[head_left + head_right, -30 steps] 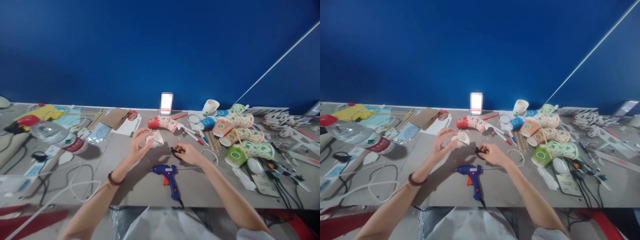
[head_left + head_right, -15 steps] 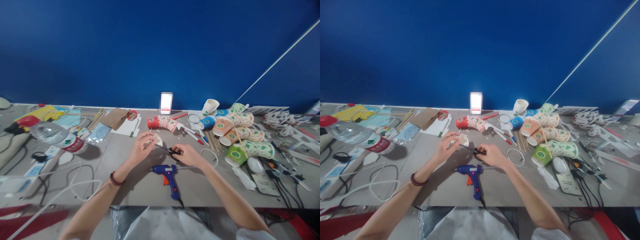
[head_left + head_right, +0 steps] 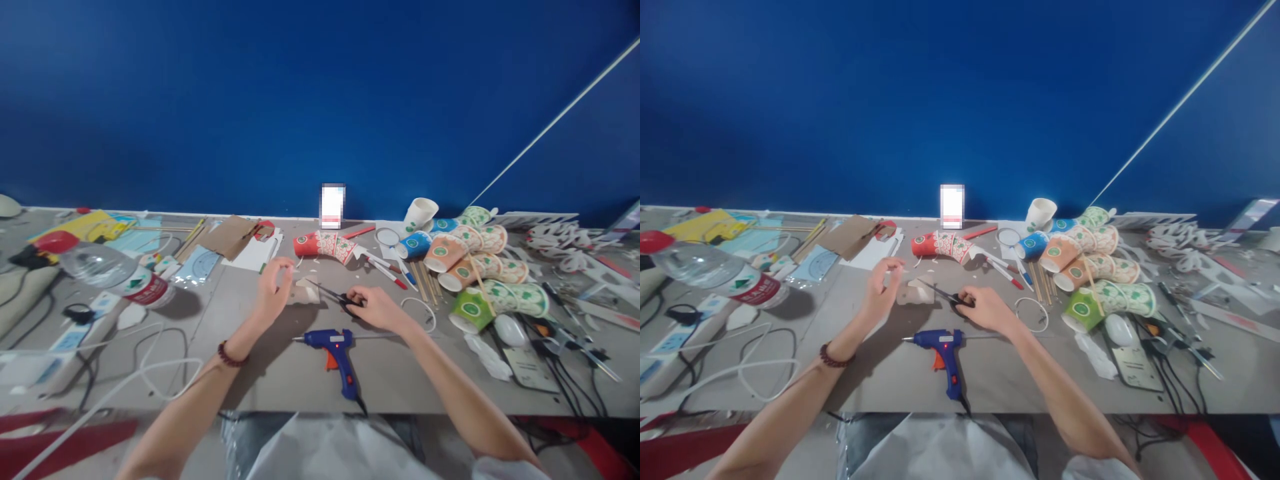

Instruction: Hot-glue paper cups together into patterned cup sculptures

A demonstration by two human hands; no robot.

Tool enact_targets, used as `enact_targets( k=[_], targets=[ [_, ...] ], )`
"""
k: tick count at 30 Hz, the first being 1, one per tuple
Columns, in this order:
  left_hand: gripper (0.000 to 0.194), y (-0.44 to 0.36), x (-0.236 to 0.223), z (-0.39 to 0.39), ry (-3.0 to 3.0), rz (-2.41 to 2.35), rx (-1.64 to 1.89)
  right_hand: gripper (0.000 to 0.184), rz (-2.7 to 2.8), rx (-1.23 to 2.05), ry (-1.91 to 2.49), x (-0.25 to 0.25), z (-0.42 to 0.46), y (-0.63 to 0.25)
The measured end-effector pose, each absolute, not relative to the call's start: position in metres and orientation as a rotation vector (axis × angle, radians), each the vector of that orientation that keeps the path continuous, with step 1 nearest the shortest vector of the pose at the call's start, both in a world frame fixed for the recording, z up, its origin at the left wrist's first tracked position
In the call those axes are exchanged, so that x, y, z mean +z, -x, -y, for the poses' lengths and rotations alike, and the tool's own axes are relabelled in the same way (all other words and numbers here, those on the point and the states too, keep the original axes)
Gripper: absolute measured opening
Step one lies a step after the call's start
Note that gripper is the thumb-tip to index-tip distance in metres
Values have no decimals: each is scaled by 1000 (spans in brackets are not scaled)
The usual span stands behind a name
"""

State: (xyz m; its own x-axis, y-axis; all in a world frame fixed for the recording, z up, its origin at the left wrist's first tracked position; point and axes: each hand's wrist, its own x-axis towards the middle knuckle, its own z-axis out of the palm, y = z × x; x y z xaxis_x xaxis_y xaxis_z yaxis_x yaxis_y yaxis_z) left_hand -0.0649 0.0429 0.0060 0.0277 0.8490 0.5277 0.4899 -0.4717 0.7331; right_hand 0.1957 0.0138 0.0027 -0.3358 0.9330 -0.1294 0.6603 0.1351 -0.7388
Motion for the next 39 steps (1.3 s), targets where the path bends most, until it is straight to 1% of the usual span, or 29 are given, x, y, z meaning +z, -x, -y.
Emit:
enact_targets(
  k=[3,6,9,13,17,24,27,31,35,37,39],
  targets=[
    [22,74,15,-42,-1938,-1438,1438,16,1989,1019,1526,0,-18,-203],
    [24,76,18,-37,-1964,-1327,1192,18,1951,962,1538,0,-24,-212],
    [19,71,16,-33,-1992,-1273,961,20,1956,854,1589,-2,-29,-222],
    [15,66,13,-34,-2011,-1361,840,19,1986,760,1680,-7,-34,-230],
    [16,68,12,-37,-2020,-1451,853,18,2003,756,1734,-10,-34,-230],
    [13,73,10,-45,-1852,-1542,1012,16,2044,796,1763,-8,-33,-229],
    [12,78,6,-51,-1826,-1626,1124,15,2024,747,1776,-10,-33,-231],
    [11,89,-2,-59,-1872,-1758,1139,11,1966,686,1806,-22,-39,-238],
    [10,99,-10,-67,-1914,-1906,1124,17,1892,652,1736,-39,-47,-249],
    [10,103,-11,-70,-1909,-1934,1123,19,1875,648,1664,-43,-49,-252],
    [9,105,-9,-71,-1928,-1937,1163,19,1864,628,1682,-44,-49,-253]
  ],
)
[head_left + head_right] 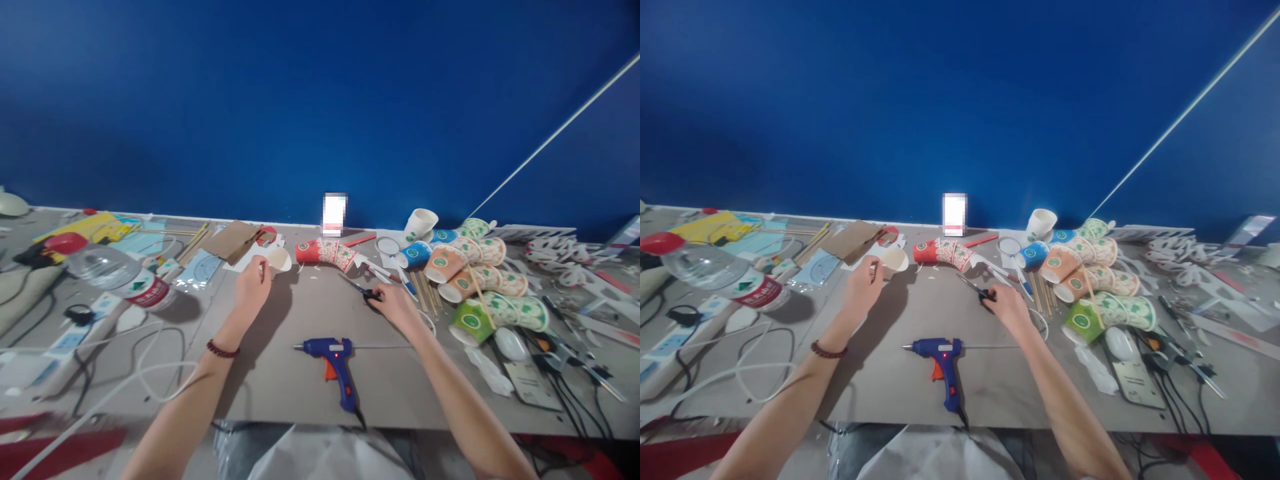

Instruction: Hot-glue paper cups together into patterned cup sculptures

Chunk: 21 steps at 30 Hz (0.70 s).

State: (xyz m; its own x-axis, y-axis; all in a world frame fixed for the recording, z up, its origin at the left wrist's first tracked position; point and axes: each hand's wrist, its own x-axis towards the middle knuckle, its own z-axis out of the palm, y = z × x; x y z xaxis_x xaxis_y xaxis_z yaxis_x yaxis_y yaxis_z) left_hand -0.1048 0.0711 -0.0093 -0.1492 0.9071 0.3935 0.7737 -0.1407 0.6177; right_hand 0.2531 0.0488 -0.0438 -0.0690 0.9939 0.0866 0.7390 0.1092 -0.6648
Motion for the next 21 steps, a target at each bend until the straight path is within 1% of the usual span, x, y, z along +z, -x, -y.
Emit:
enact_targets(
  k=[5,8,12,15,18,21],
  targets=[
    [12,101,-1,-66,-2075,-1828,1437,13,1864,567,1882,-33,-46,-248],
    [16,92,1,-62,-2119,-1645,1495,13,1862,589,1894,-28,-45,-245],
    [20,75,-9,-57,-2007,-1383,1316,14,1862,646,1893,-22,-43,-242],
    [19,63,-22,-56,-1832,-1355,1063,19,1867,673,1838,-16,-41,-242],
    [21,56,-30,-56,-1663,-1325,814,20,1832,564,1805,-8,-44,-249],
    [20,54,-31,-57,-1608,-1310,760,16,1819,410,1861,-2,-52,-261]
  ],
)
